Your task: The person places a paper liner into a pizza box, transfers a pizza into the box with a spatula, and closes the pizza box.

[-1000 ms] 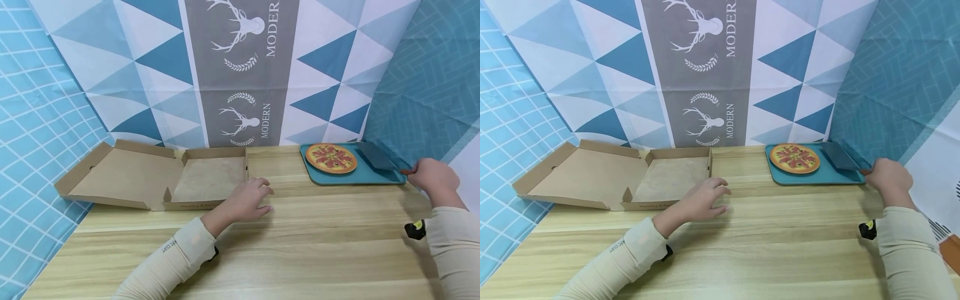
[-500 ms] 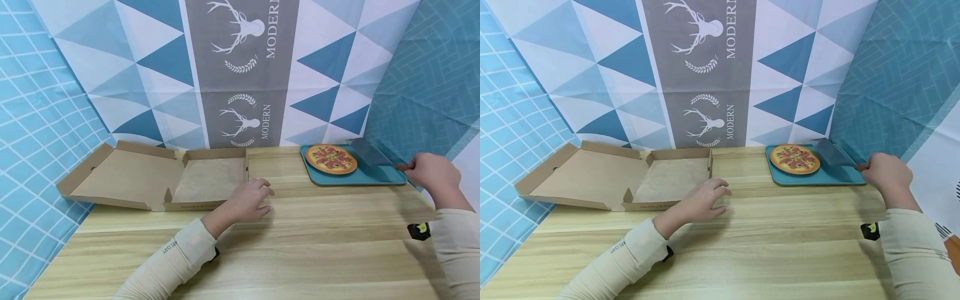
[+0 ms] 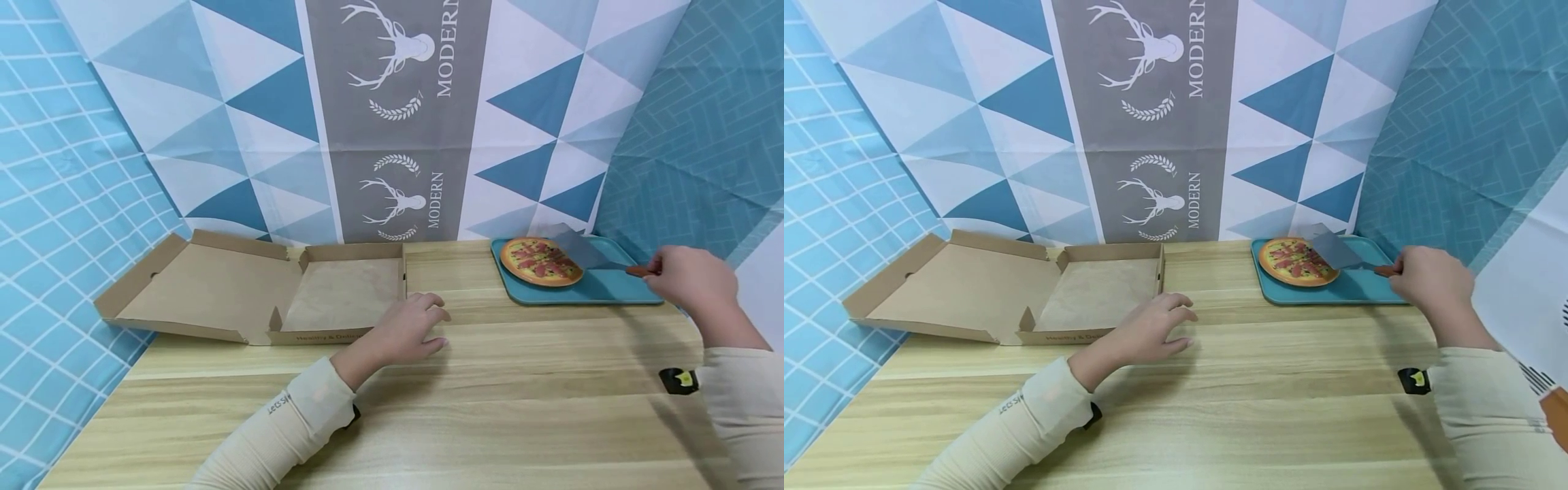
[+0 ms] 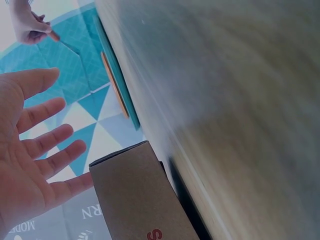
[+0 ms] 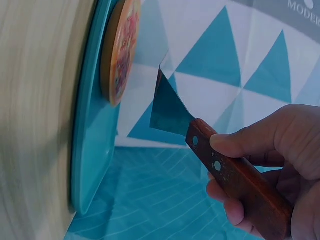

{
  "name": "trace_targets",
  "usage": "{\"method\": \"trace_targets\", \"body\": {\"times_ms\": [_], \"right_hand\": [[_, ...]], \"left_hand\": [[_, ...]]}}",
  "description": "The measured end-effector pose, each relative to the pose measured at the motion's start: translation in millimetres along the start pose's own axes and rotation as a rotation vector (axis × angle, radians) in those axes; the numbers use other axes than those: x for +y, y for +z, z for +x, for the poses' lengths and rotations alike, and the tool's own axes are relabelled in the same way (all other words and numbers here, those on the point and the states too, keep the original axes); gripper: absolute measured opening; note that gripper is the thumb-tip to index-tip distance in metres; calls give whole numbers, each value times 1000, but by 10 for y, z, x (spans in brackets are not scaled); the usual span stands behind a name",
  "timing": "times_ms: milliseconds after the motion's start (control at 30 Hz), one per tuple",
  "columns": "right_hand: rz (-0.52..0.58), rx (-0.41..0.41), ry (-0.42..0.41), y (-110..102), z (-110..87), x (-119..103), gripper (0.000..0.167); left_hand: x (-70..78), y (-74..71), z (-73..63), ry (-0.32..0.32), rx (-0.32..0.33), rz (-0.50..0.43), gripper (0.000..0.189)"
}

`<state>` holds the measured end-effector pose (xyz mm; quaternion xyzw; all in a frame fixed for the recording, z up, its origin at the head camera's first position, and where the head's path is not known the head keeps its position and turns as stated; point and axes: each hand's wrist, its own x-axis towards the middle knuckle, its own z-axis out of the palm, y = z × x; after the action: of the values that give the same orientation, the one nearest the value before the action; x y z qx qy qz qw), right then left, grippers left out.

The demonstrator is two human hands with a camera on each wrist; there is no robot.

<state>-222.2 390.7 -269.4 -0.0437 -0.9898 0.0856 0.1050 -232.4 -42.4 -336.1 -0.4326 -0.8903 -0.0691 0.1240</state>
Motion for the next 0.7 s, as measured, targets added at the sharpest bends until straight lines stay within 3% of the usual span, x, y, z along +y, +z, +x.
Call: {"method": "trace_targets", "body": {"times_ms": [300,700], "right_hand": [[13,-12,-97,-34,-28,-198,14],[24,-5,-169,9,-50,-411,14]], "left_hand": [[7,-2,-1,11,7,10,32],[3,13,2,-9,-5,15,33]]}}
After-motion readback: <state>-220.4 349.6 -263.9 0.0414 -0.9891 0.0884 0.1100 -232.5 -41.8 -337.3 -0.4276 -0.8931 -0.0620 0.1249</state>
